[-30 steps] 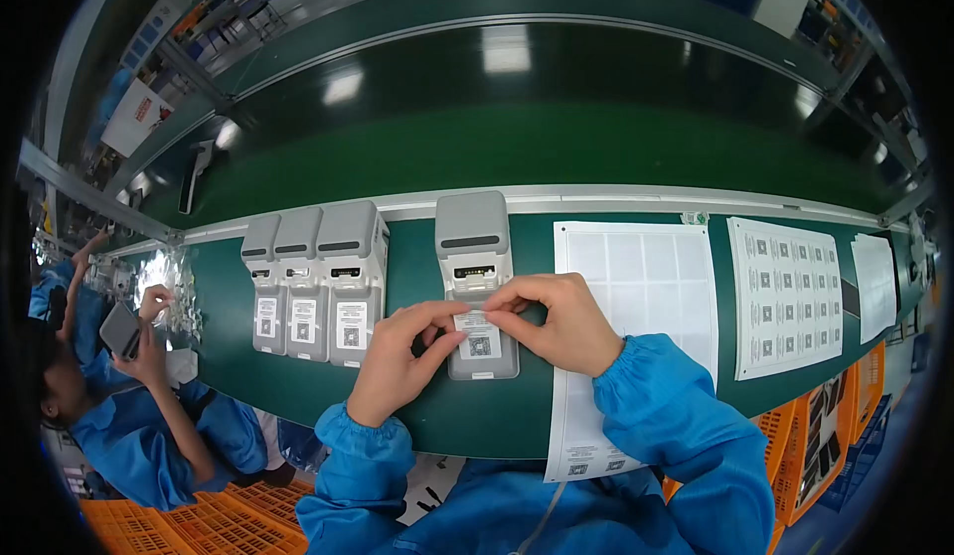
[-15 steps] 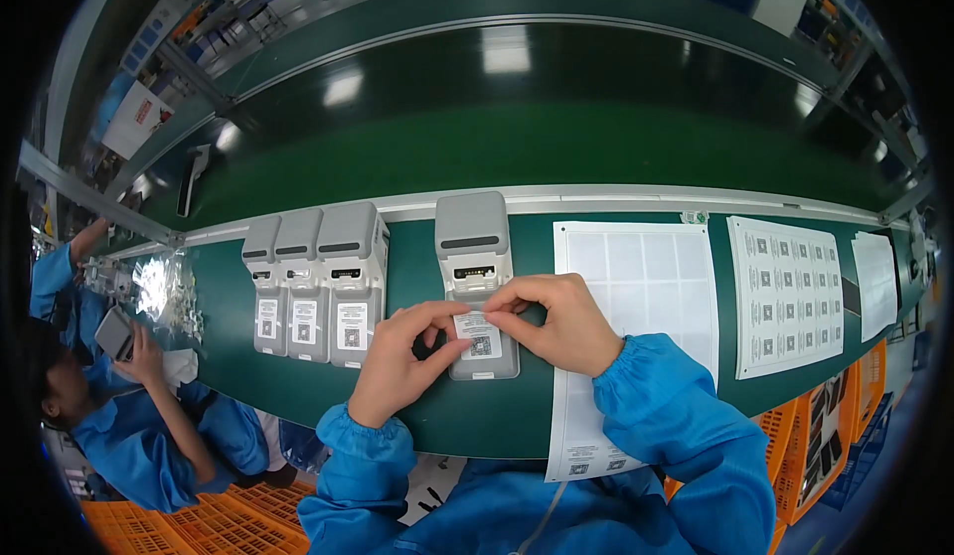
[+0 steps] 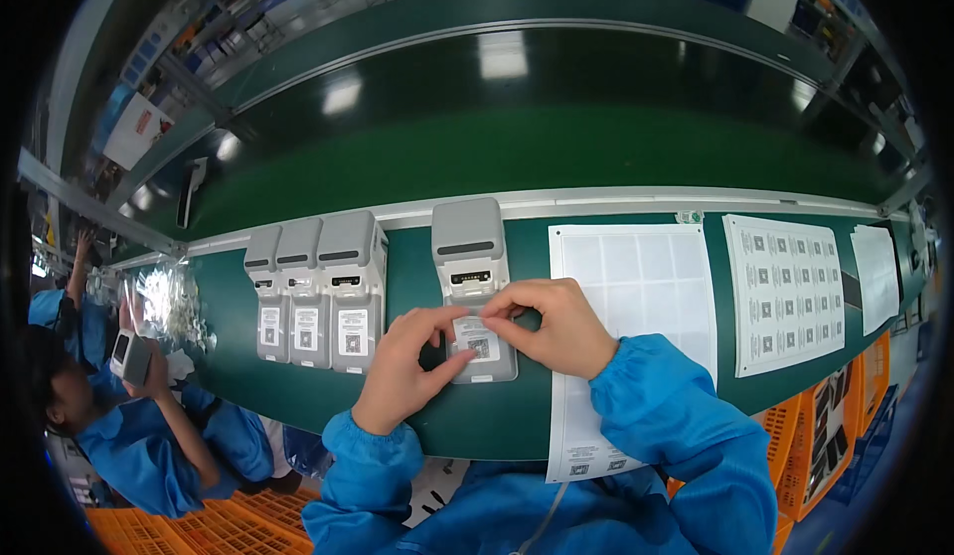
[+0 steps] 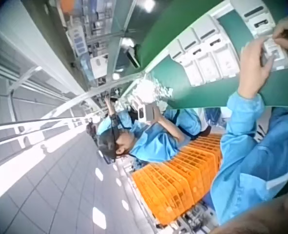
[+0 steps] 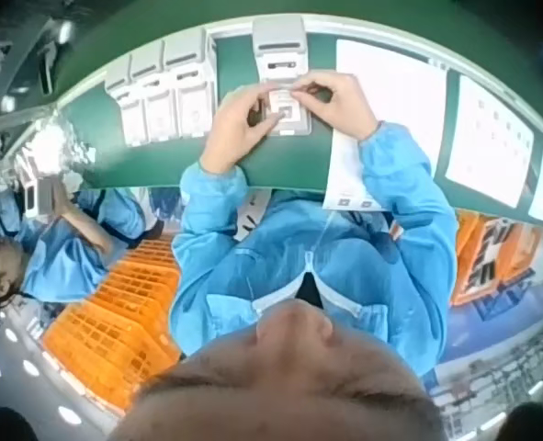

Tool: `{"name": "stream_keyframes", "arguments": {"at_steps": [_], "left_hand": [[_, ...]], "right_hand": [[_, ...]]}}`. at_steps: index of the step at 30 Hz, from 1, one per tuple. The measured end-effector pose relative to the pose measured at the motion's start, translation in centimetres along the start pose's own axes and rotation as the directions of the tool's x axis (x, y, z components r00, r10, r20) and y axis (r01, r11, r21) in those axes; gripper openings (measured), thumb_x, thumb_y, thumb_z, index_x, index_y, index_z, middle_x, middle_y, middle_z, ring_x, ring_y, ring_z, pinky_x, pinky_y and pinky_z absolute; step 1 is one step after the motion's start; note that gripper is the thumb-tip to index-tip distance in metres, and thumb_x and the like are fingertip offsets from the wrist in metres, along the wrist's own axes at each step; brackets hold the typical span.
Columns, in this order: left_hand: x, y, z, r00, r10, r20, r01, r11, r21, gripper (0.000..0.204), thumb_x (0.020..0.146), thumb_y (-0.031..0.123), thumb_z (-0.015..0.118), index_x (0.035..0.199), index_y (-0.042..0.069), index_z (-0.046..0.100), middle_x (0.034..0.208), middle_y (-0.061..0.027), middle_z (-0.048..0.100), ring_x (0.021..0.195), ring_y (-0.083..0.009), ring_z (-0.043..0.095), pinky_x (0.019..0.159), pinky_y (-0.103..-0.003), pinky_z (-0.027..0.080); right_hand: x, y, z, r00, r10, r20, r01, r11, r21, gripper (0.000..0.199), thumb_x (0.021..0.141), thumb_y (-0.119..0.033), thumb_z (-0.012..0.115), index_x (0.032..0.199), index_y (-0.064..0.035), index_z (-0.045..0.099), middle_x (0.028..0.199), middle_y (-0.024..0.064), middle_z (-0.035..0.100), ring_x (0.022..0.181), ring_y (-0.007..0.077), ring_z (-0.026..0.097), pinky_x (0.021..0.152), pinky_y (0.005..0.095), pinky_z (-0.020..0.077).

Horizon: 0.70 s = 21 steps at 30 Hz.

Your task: The person applies identification stickers to the back of small electronic devices by hand, taking them from a sticker sheet and affixing them to the devices.

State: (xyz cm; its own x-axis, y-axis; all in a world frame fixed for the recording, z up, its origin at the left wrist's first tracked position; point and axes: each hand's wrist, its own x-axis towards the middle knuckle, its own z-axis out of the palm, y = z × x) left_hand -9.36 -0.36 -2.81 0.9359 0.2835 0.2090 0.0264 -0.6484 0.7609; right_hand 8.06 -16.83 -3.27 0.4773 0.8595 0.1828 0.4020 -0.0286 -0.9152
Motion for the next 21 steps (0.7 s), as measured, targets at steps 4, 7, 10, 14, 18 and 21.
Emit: {"name": "stream_keyframes", "arguments": {"at_steps": [4, 7, 10, 14, 18, 21], "left_hand": [[-0.6, 0.6, 0.7, 0.990, 0.064, -0.123, -0.050, 0.992, 0.116, 0.047, 0.082, 0.012, 0.089, 0.125, 0.008, 0.070, 0.112, -0.0098, 0.064, 0.094, -0.0271, 0.061, 0.079, -0.036, 0.050], [-2.1, 1.5, 1.0, 0.988, 0.117, -0.096, -0.085, 0.956, 0.282, 0.043, 0.082, 0.016, 0.089, 0.121, 0.009, 0.070, 0.119, -0.0100, 0.064, 0.105, -0.0313, 0.062, 0.087, -0.039, 0.048], [-4.1, 2.3, 2.0, 0.992, 0.126, 0.011, -0.121, 0.915, 0.385, 0.047, 0.085, 0.025, 0.087, 0.126, 0.011, 0.070, 0.129, -0.0096, 0.063, 0.121, -0.0328, 0.058, 0.102, -0.045, 0.042], [-5.7, 3.3, 2.9, 0.996, 0.051, 0.070, -0.077, 0.883, 0.464, 0.062, 0.090, 0.038, 0.083, 0.143, 0.012, 0.066, 0.151, -0.0107, 0.055, 0.133, -0.0344, 0.051, 0.107, -0.050, 0.037], [-5.5, 3.2, 2.8, 0.999, 0.028, 0.047, -0.046, 0.885, 0.463, 0.059, 0.091, 0.038, 0.082, 0.144, 0.016, 0.067, 0.157, -0.0123, 0.052, 0.137, -0.0359, 0.049, 0.110, -0.052, 0.035], [-5.0, 2.8, 2.5, 0.998, 0.028, 0.048, -0.048, 0.879, 0.474, 0.056, 0.093, 0.038, 0.080, 0.144, 0.019, 0.067, 0.160, -0.0123, 0.050, 0.139, -0.0366, 0.047, 0.112, -0.054, 0.032]], "right_hand": [[-0.1, 0.0, 0.2, 1.000, -0.008, 0.000, 0.008, 1.000, -0.009, 0.012, 0.091, -0.005, 0.081, 0.101, -0.0006, 0.079, 0.091, 0.0141, 0.079, 0.082, 0.0237, 0.078, 0.078, 0.0321, 0.0621], [-0.2, 0.1, 0.4, 0.999, -0.036, -0.016, 0.036, 0.999, -0.016, 0.015, 0.091, -0.005, 0.081, 0.105, -0.0008, 0.079, 0.093, 0.0142, 0.079, 0.083, 0.0240, 0.079, 0.078, 0.0326, 0.0621], [-0.6, 0.4, 0.7, 0.997, -0.065, -0.039, 0.064, 0.998, -0.027, 0.019, 0.090, -0.005, 0.081, 0.109, -0.0020, 0.078, 0.092, 0.0129, 0.078, 0.085, 0.0244, 0.077, 0.077, 0.0336, 0.0618], [-0.5, 0.4, 0.9, 0.991, -0.124, -0.048, 0.117, 0.984, -0.137, 0.021, 0.089, -0.005, 0.081, 0.110, -0.0034, 0.078, 0.090, 0.0112, 0.076, 0.086, 0.0248, 0.074, 0.076, 0.0349, 0.0608], [-0.5, 0.7, 1.2, 0.984, -0.165, -0.067, 0.147, 0.965, -0.216, 0.022, 0.088, -0.004, 0.081, 0.109, -0.0045, 0.077, 0.091, 0.0095, 0.071, 0.087, 0.0264, 0.070, 0.075, 0.0370, 0.0590], [-0.7, 0.4, 1.3, 0.988, -0.136, -0.073, 0.116, 0.965, -0.236, 0.024, 0.087, -0.004, 0.080, 0.111, -0.0047, 0.076, 0.095, 0.0095, 0.066, 0.087, 0.0271, 0.068, 0.075, 0.0377, 0.0586]]}}
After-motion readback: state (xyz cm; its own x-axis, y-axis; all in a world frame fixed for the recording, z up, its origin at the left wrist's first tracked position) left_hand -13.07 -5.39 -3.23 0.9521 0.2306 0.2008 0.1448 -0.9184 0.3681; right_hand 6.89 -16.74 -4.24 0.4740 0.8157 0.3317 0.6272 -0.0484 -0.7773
